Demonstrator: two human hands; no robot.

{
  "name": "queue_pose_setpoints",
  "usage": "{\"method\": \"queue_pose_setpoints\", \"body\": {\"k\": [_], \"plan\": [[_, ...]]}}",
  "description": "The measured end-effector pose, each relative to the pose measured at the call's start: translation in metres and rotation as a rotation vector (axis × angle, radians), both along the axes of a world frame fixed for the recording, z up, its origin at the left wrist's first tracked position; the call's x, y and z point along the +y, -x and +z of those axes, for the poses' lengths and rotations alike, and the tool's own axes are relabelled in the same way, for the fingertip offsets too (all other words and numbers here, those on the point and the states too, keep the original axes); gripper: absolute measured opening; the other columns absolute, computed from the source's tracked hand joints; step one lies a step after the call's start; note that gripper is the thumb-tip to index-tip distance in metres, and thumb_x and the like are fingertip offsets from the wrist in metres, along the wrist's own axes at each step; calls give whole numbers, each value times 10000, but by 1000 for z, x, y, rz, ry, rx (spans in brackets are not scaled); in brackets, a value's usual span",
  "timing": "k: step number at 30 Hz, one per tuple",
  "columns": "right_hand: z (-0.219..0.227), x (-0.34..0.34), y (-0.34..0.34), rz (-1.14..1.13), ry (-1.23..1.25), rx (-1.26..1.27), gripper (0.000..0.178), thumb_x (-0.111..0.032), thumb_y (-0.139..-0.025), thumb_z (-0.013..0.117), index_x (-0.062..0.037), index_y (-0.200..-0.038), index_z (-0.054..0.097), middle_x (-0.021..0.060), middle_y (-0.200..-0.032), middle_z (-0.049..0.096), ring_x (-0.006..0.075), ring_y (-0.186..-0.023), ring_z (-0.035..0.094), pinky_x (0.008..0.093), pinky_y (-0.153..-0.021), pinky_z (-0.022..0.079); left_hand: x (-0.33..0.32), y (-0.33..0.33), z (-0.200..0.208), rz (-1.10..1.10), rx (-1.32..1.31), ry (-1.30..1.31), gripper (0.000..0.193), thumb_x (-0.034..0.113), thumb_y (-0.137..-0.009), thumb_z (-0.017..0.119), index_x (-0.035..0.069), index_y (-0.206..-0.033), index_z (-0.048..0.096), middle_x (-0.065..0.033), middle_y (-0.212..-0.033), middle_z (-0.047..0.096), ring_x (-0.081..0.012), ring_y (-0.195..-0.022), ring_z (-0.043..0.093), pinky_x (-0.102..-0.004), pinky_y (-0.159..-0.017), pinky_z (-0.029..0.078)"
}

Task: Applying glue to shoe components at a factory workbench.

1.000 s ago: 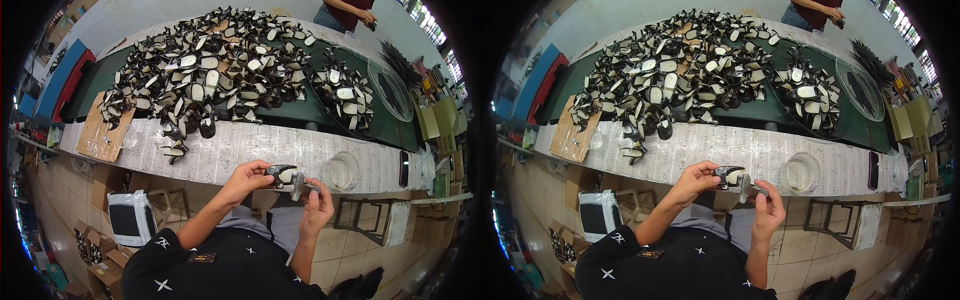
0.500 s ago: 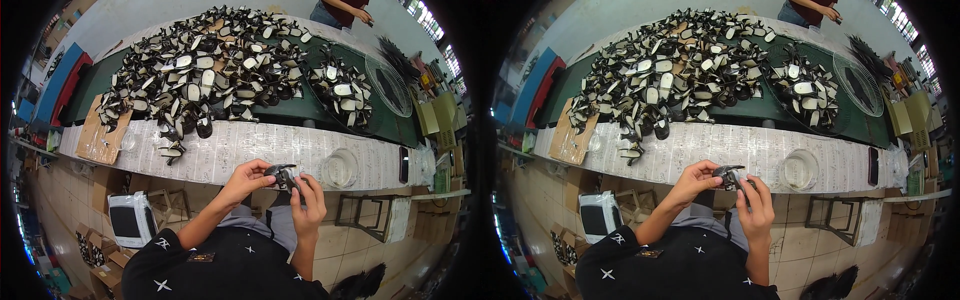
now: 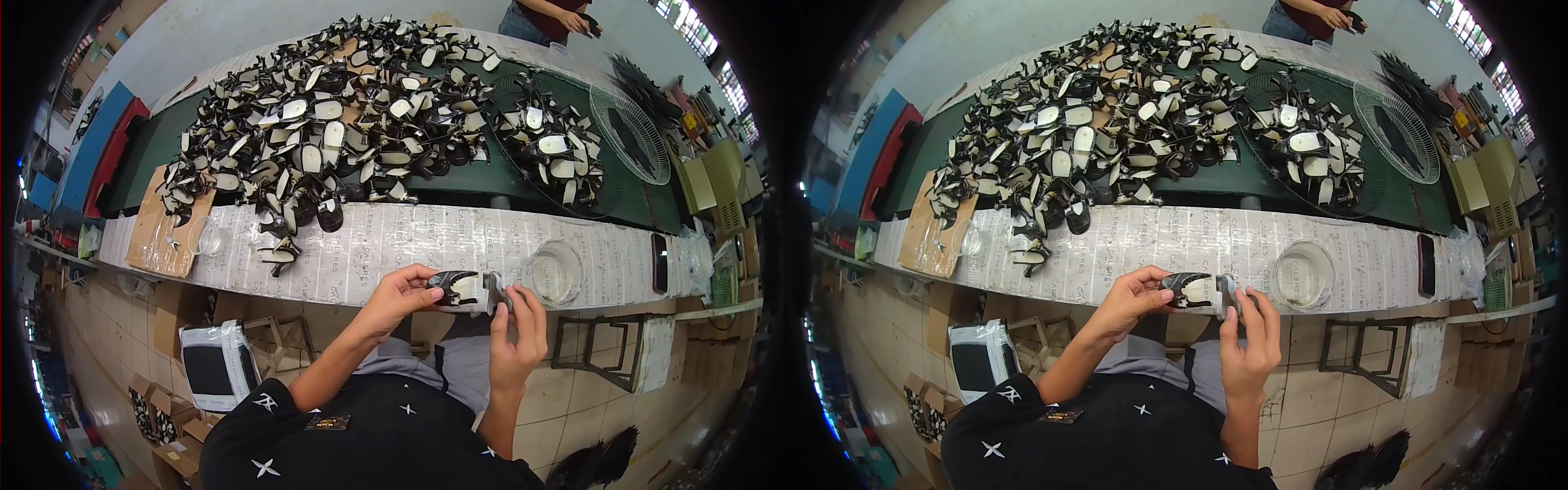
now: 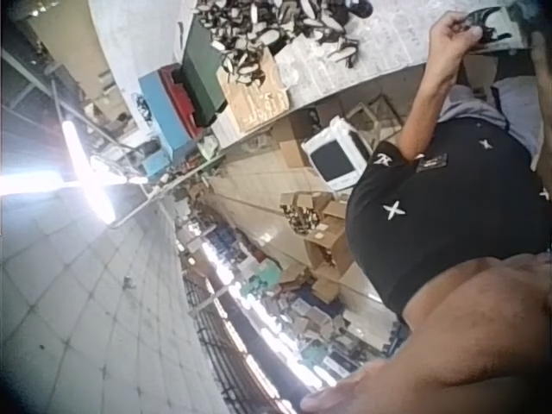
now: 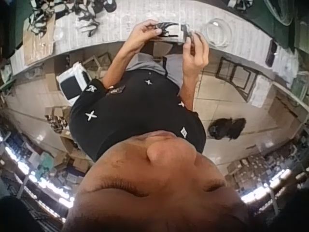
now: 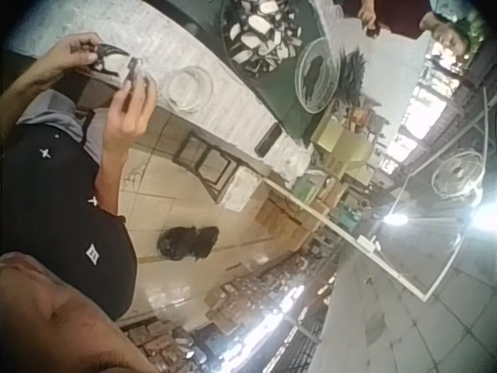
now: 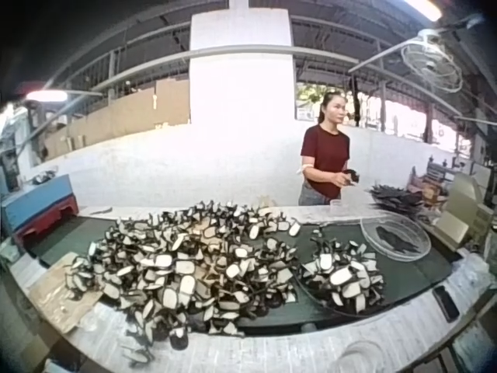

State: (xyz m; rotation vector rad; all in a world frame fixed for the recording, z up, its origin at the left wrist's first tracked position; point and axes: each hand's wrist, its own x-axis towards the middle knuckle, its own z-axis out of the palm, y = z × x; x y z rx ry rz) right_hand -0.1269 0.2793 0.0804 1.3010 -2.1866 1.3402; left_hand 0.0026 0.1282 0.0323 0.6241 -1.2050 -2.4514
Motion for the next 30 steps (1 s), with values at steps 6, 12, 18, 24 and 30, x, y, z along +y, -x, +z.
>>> {"method": "queue_pose_setpoints", "body": {"k": [6, 12, 18, 24, 30], "plan": [[3, 4, -1, 16, 115, -355, 240, 52, -838, 649, 43, -1078, 659, 160, -1096, 625, 211, -891, 653, 261, -650, 589, 1, 3, 4, -16, 12, -99, 244, 108, -928, 629, -9, -1136, 575, -76, -1063, 653, -138, -936, 642, -300, -836, 564], [10, 0, -2, 131, 57, -353, 249, 50, -834, 657, 33, -1082, 666, 150, -1094, 628, 206, -896, 653, 271, -672, 585, 1, 3, -2, -15, 12, -83, 224, 101, -923, 635, 1, -1115, 580, -69, -1050, 651, -132, -946, 638, -300, -830, 564], [3, -5, 1, 213, -39, -213, 231, 53, -842, 643, 35, -1071, 667, 146, -1094, 637, 201, -892, 650, 269, -679, 561, 2, 5, -3, -15, 27, -47, 222, 71, -905, 651, 5, -1100, 568, -79, -1073, 639, -145, -958, 637, -317, -848, 558], [2, -9, -1, 133, -36, -198, 229, 54, -844, 644, 33, -1072, 665, 148, -1096, 626, 214, -890, 646, 284, -672, 562, 0, 4, -3, -19, 21, -24, 228, 55, -893, 663, 2, -1092, 565, -82, -1075, 635, -153, -964, 638, -318, -858, 549], [1, -8, 2, 42, -46, -127, 232, 26, -845, 658, 30, -1076, 662, 165, -1108, 602, 246, -848, 643, 313, -648, 551, -2, 5, -5, -25, 4, -33, 223, 57, -895, 660, 0, -1088, 564, -82, -1054, 638, -156, -953, 643, -317, -849, 552]]}}
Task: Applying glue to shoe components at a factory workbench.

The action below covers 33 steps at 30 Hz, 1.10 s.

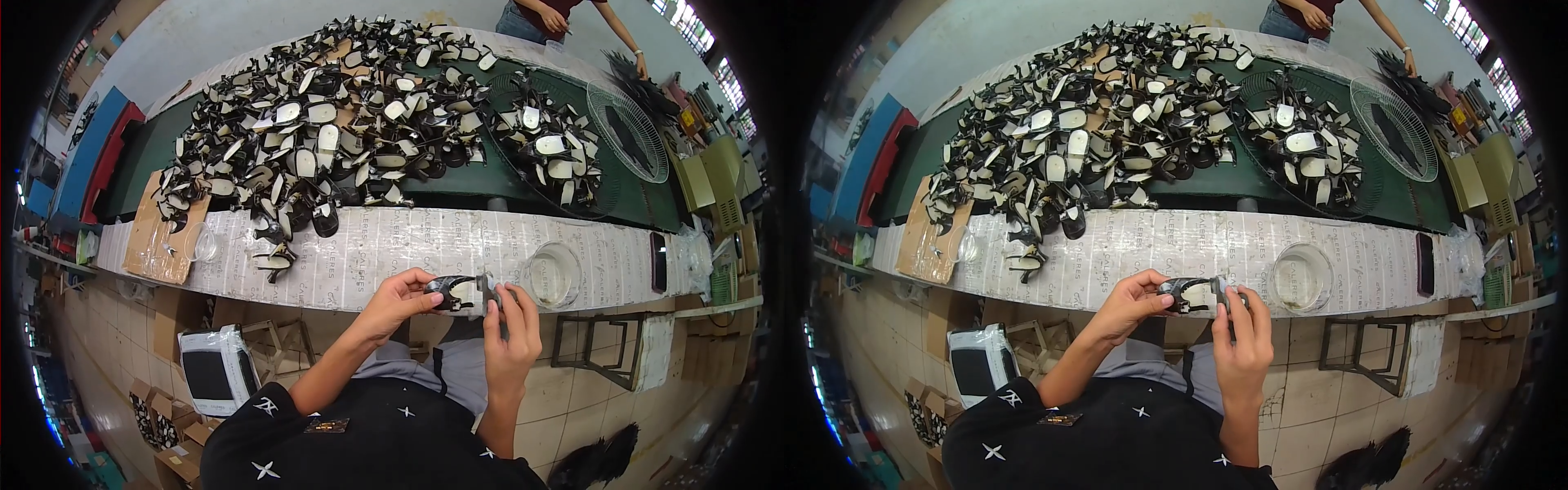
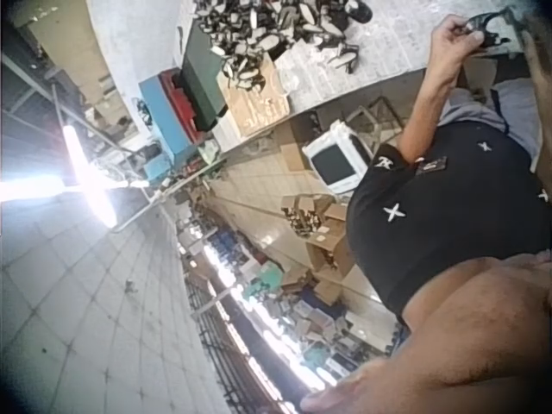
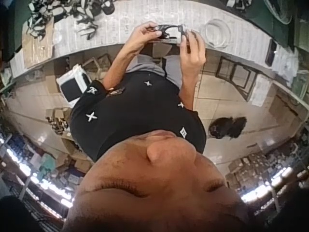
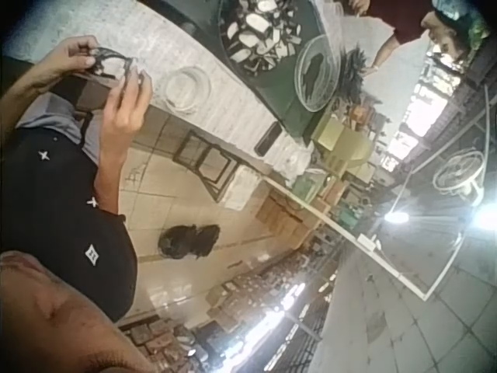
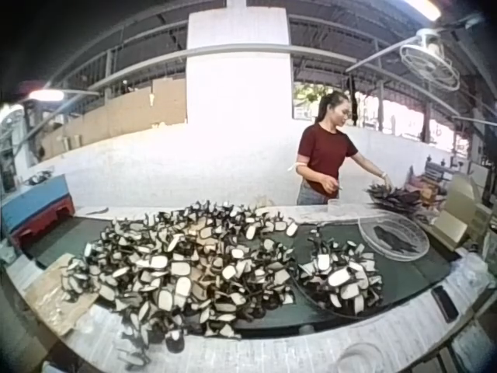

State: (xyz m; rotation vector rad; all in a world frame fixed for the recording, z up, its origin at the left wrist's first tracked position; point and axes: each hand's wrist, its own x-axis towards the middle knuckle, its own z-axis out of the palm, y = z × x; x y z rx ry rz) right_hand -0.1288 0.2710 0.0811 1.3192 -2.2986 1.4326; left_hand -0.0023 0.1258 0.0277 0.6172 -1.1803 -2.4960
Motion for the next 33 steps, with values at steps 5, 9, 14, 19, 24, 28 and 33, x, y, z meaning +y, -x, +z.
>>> {"method": "queue_pose_setpoints", "body": {"k": [5, 9, 14, 19, 24, 28, 33], "plan": [[7, 4, 2, -40, 67, -132, 231, 41, -852, 641, 41, -1082, 661, 156, -1098, 617, 211, -879, 646, 285, -642, 579, -3, 0, 2, -3, -6, -37, 211, 96, -917, 641, 7, -1093, 567, -70, -1052, 639, -148, -929, 643, -312, -842, 556], [5, 6, 1, -46, 139, -336, 225, 33, -862, 639, 47, -1086, 659, 145, -1099, 629, 182, -895, 646, 267, -657, 582, -3, 1, 3, 15, 10, -126, 193, 129, -936, 628, 13, -1084, 586, -55, -1030, 645, -126, -908, 637, -297, -825, 564], [3, 4, -5, 41, 156, -438, 226, 17, -868, 644, 45, -1092, 660, 142, -1107, 637, 169, -898, 648, 251, -676, 570, -3, 2, 3, 20, 12, -138, 186, 134, -941, 620, 17, -1082, 585, -52, -1024, 643, -114, -908, 634, -291, -814, 578], [1, 0, -13, 77, 144, -495, 234, 12, -870, 648, 44, -1101, 659, 141, -1113, 632, 165, -889, 649, 256, -675, 572, -1, 3, 3, 28, 13, -140, 168, 136, -941, 620, 21, -1059, 585, -48, -1012, 643, -108, -911, 635, -291, -813, 582], [4, 0, -15, 87, 74, -470, 214, 9, -894, 624, 56, -1102, 649, 131, -1122, 619, 147, -871, 634, 249, -680, 569, 1, 4, 6, 43, 1, -136, 153, 131, -942, 617, 26, -1049, 585, -42, -999, 640, -104, -900, 634, -291, -817, 583], [2, 4, -13, 52, 64, -366, 237, 47, -858, 641, 43, -1094, 658, 148, -1117, 610, 181, -871, 655, 266, -660, 585, 0, 2, 3, 57, 1, -141, 134, 125, -944, 613, 28, -1031, 583, -43, -997, 640, -107, -897, 638, -295, -823, 585], [2, 9, -9, -58, 44, -198, 242, 62, -845, 644, 40, -1086, 660, 151, -1110, 605, 198, -871, 649, 273, -660, 593, 0, 2, 0, 53, -18, -128, 124, 143, -946, 609, 48, -1018, 575, -41, -1016, 636, -110, -913, 637, -300, -822, 587]]}}
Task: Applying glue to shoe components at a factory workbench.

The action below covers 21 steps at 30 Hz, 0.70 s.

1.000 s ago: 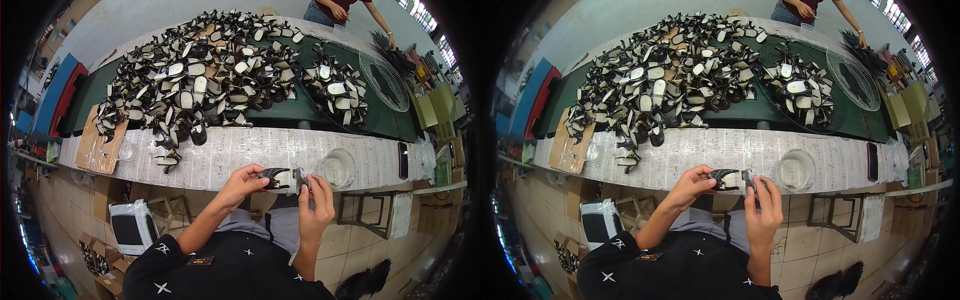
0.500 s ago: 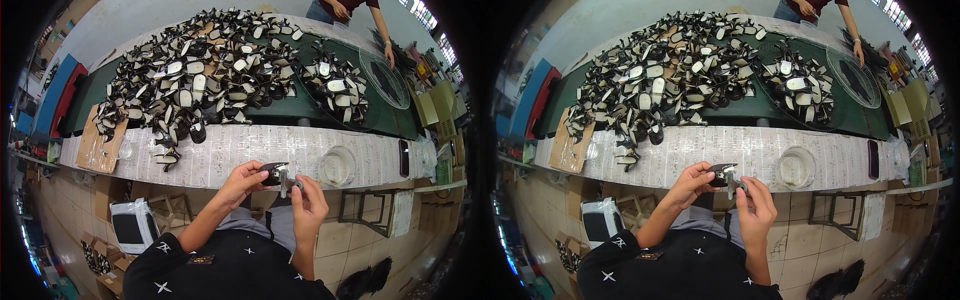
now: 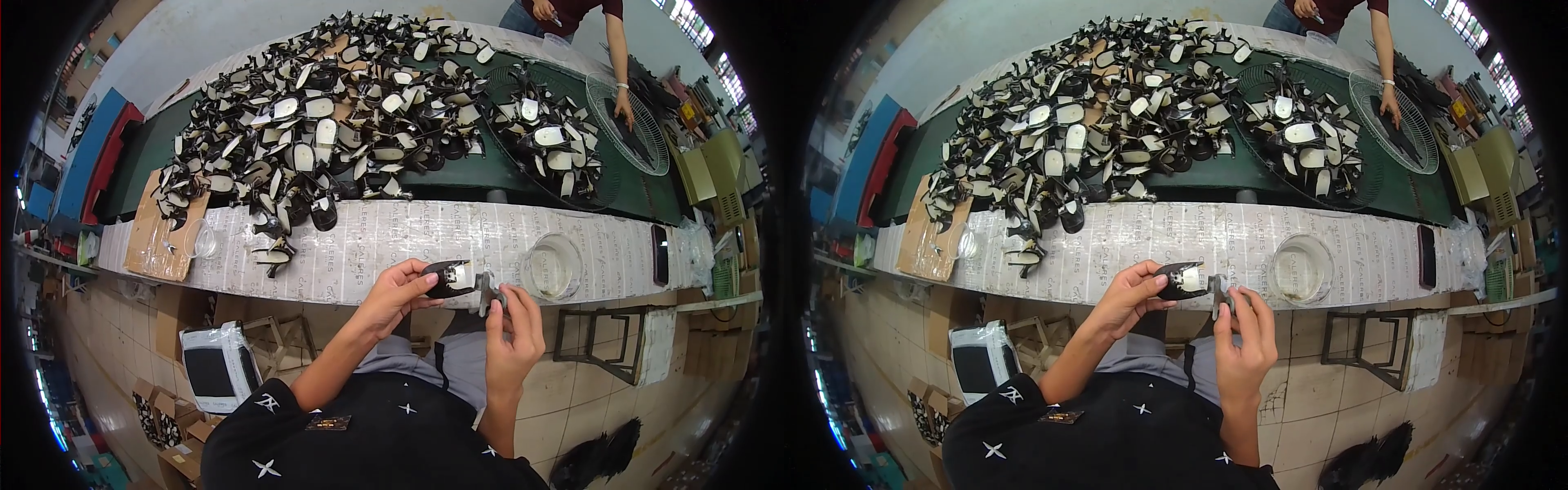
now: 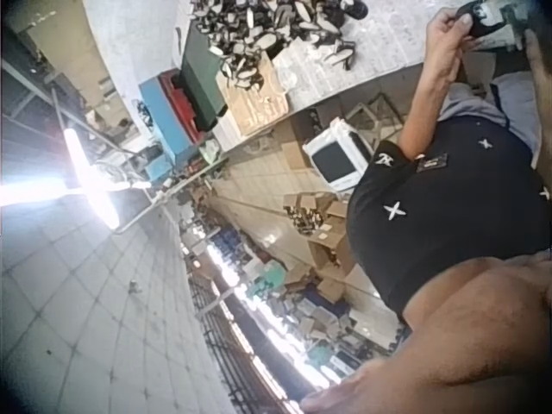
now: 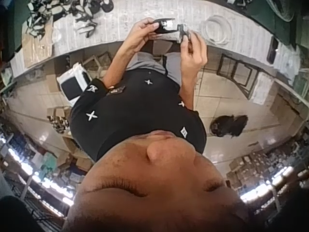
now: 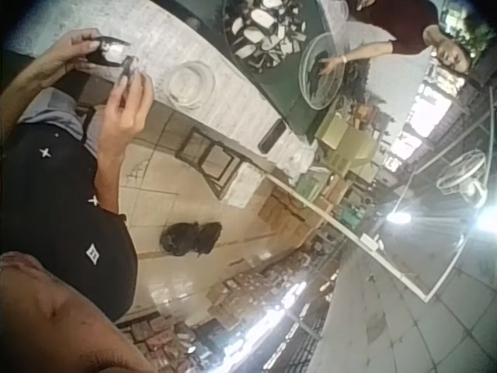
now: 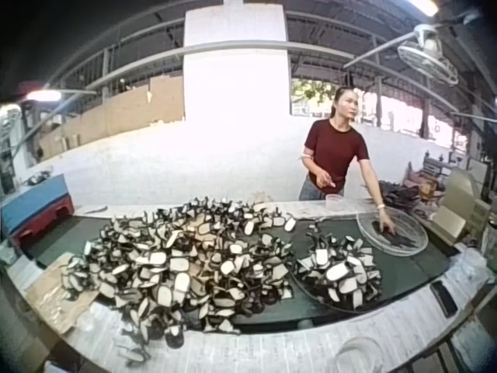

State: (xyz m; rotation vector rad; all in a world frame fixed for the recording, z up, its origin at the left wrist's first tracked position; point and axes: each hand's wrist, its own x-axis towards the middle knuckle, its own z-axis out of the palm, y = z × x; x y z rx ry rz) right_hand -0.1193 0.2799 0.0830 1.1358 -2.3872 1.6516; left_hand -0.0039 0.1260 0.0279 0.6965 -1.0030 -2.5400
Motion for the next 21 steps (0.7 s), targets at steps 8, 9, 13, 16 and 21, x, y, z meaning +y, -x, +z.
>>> {"method": "queue_pose_setpoints", "body": {"k": [8, 9, 13, 16, 21], "plan": [[-1, -3, -7, 112, 45, -63, 246, 50, -838, 658, 38, -1083, 660, 153, -1108, 604, 202, -885, 653, 274, -645, 585, 2, 1, 4, 10, -10, -27, 138, 154, -952, 601, 44, -1030, 574, -45, -1011, 638, -111, -907, 640, -293, -830, 581], [-2, -4, -7, 102, 28, -42, 248, 49, -837, 659, 38, -1085, 660, 154, -1107, 603, 206, -877, 653, 276, -644, 581, 2, 1, 4, 11, -8, -25, 155, 153, -951, 606, 32, -1043, 577, -51, -1016, 644, -116, -913, 645, -286, -831, 579], [-5, -1, -3, 43, -32, 97, 250, 46, -837, 660, 37, -1087, 659, 159, -1107, 600, 218, -842, 650, 284, -641, 572, 3, 1, 6, 22, -30, 2, 139, 154, -956, 594, 39, -1031, 574, -43, -1007, 640, -108, -910, 642, -289, -833, 581], [-5, 0, 0, 3, -15, 145, 249, 49, -837, 658, 37, -1085, 660, 161, -1108, 599, 223, -826, 646, 286, -637, 570, 3, 0, 7, 23, -25, -22, 139, 154, -956, 594, 37, -1030, 575, -42, -1005, 640, -106, -911, 642, -288, -832, 581], [-1, -2, 1, 9, 59, 4, 241, 51, -849, 646, 44, -1089, 658, 153, -1101, 616, 193, -847, 651, 275, -622, 573, 2, -1, 2, 9, -21, -28, 155, 159, -952, 604, 33, -1038, 581, -45, -1015, 640, -114, -921, 641, -286, -834, 574]]}}
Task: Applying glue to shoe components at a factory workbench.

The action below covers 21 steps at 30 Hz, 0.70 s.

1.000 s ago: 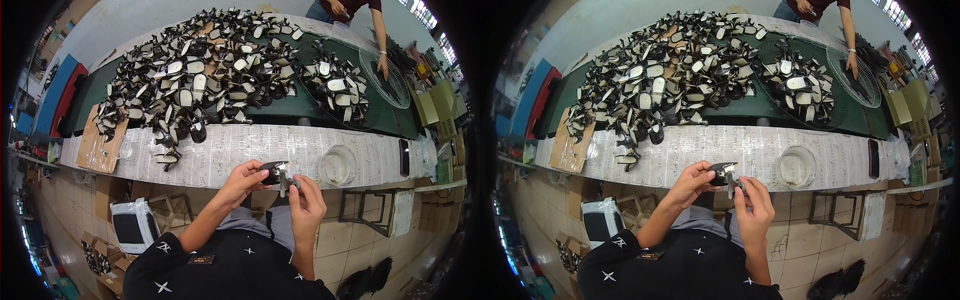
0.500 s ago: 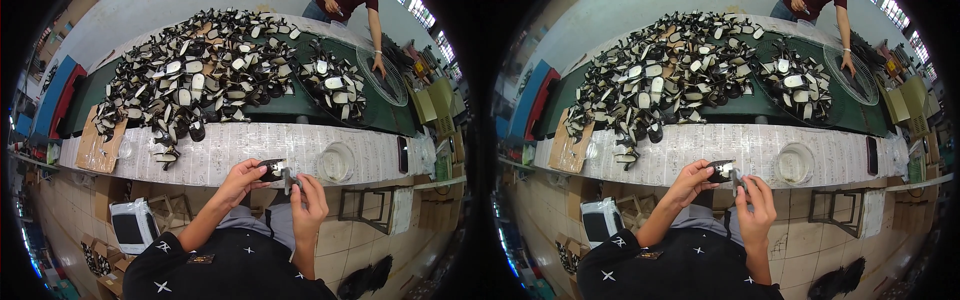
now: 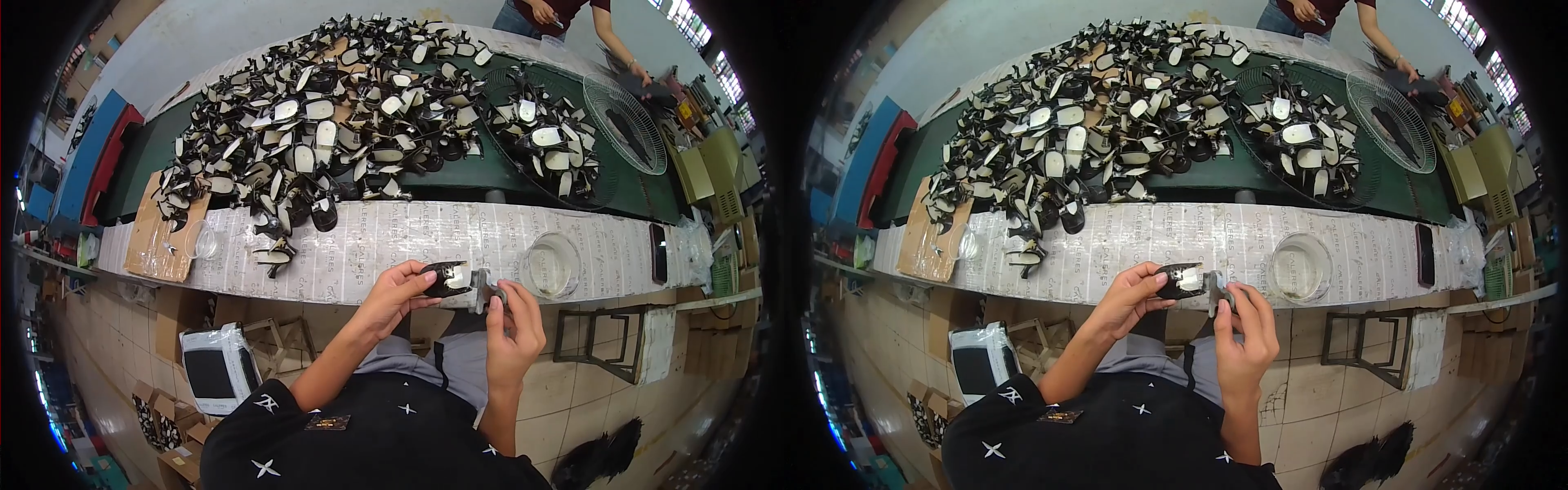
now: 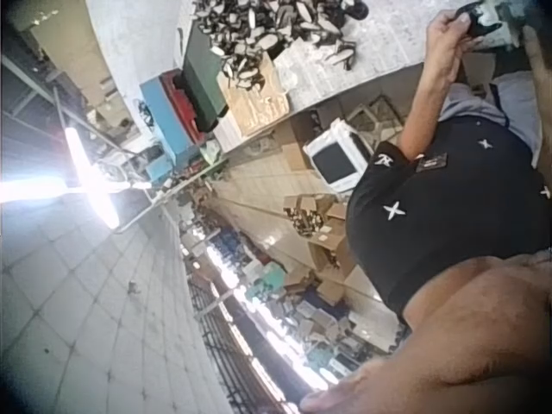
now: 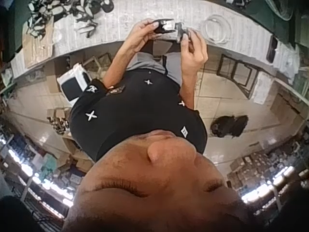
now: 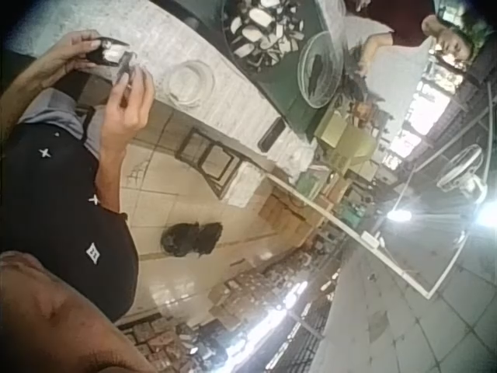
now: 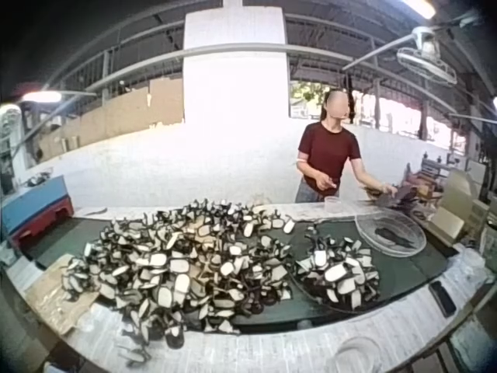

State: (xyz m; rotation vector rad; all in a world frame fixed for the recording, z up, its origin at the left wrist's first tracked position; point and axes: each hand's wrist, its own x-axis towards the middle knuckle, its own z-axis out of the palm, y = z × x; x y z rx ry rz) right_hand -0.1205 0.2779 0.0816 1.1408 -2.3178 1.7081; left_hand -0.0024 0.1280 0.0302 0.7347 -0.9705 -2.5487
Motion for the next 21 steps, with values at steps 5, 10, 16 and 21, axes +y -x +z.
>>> {"method": "queue_pose_setpoints", "body": {"k": [5, 10, 16, 21], "plan": [[2, -7, -2, 137, 25, -259, 223, 38, -863, 640, 48, -1086, 660, 138, -1090, 631, 140, -860, 636, 233, -636, 565, 2, 1, 2, -42, 9, 26, 172, 165, -947, 617, 32, -1051, 587, -51, -1024, 639, -117, -919, 638, -281, -829, 569], [-3, -6, 5, 181, 174, -756, 203, -42, -918, 611, 46, -1098, 646, 111, -1064, 646, 127, -835, 638, 251, -676, 568, 0, 0, 0, -63, 26, 44, 179, 169, -947, 618, 28, -1051, 585, -46, -1028, 634, -111, -925, 629, -274, -819, 569], [-24, -1, 32, 282, 600, -1142, 309, -145, -988, 507, 71, -1207, 538, 114, -1061, 648, 143, -858, 651, 268, -688, 576, -3, -1, -2, -75, 62, -31, 227, 151, -941, 617, 19, -1116, 558, -70, -1056, 636, -147, -942, 649, -282, -805, 580], [-43, -34, 46, 327, 604, -1104, 298, -157, -987, 522, 38, -1210, 555, 104, -1126, 632, 119, -904, 629, 257, -707, 544, 2, -16, 13, -90, 275, -187, 309, 155, -880, 689, 35, -1120, 535, -76, -1007, 635, -204, -914, 676, -288, -753, 594]]}}
